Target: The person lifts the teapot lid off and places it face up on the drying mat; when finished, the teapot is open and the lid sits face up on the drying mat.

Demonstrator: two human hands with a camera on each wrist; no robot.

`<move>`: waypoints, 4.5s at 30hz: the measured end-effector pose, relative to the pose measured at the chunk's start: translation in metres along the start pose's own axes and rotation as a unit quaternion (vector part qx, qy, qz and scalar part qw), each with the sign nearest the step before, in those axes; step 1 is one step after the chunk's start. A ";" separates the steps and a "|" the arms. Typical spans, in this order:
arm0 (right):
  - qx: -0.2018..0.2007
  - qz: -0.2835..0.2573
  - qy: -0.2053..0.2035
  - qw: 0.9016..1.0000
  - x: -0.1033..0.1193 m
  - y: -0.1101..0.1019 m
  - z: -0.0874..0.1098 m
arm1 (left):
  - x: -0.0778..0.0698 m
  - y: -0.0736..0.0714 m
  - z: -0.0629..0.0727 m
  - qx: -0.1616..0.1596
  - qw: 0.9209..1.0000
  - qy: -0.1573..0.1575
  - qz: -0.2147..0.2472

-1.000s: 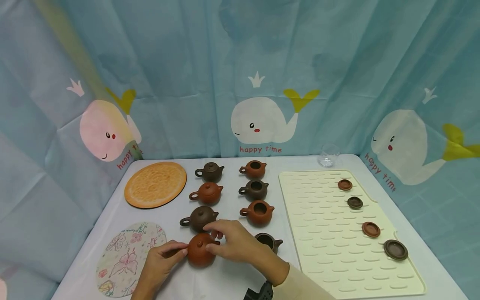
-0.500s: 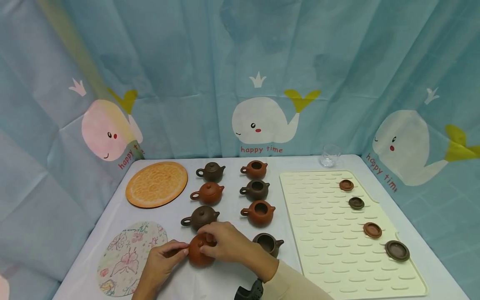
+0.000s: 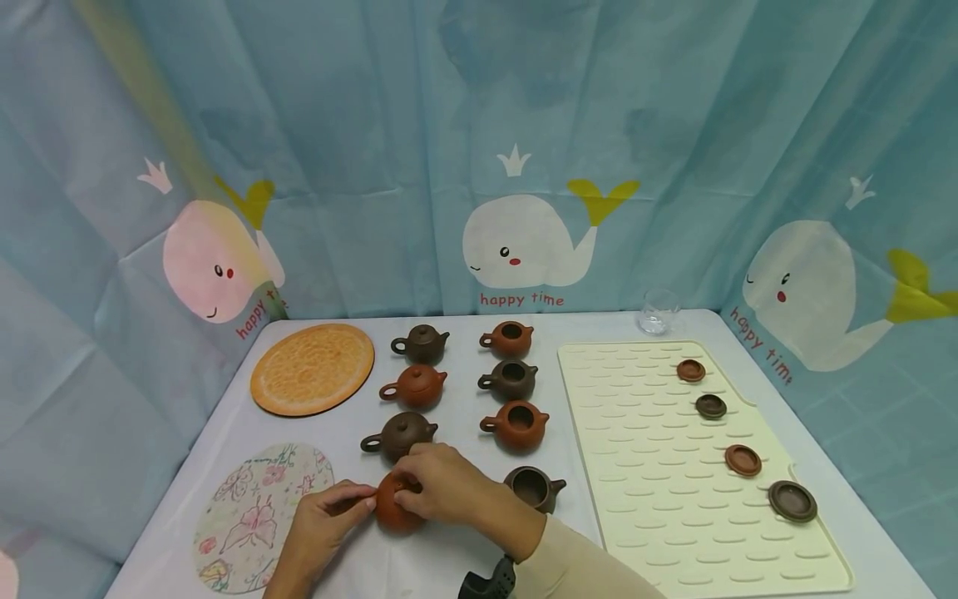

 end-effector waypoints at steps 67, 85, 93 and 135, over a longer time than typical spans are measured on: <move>-0.070 -0.624 0.061 0.776 -0.031 -0.001 0.037 | 0.000 0.000 0.002 -0.001 1.000 0.010 -0.001; -0.097 -0.579 0.076 0.806 -0.043 -0.011 0.055 | -0.001 0.001 0.000 0.005 1.000 0.013 0.006; -0.105 -0.516 0.111 0.843 -0.049 -0.018 0.064 | -0.001 0.000 0.000 -0.002 1.000 0.008 0.004; -0.240 -0.392 0.102 0.882 -0.090 -0.101 0.184 | 0.002 -0.001 0.001 -0.016 1.000 0.002 -0.017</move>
Point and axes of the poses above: each hand's wrist, its own z-axis away from the middle knuckle, its own y-axis out of the palm, x = y × z, the point moved 10 cm from there along -z, towards the middle knuckle, and after that the axes turned 12 degrees about z, right-handed, at the moved point
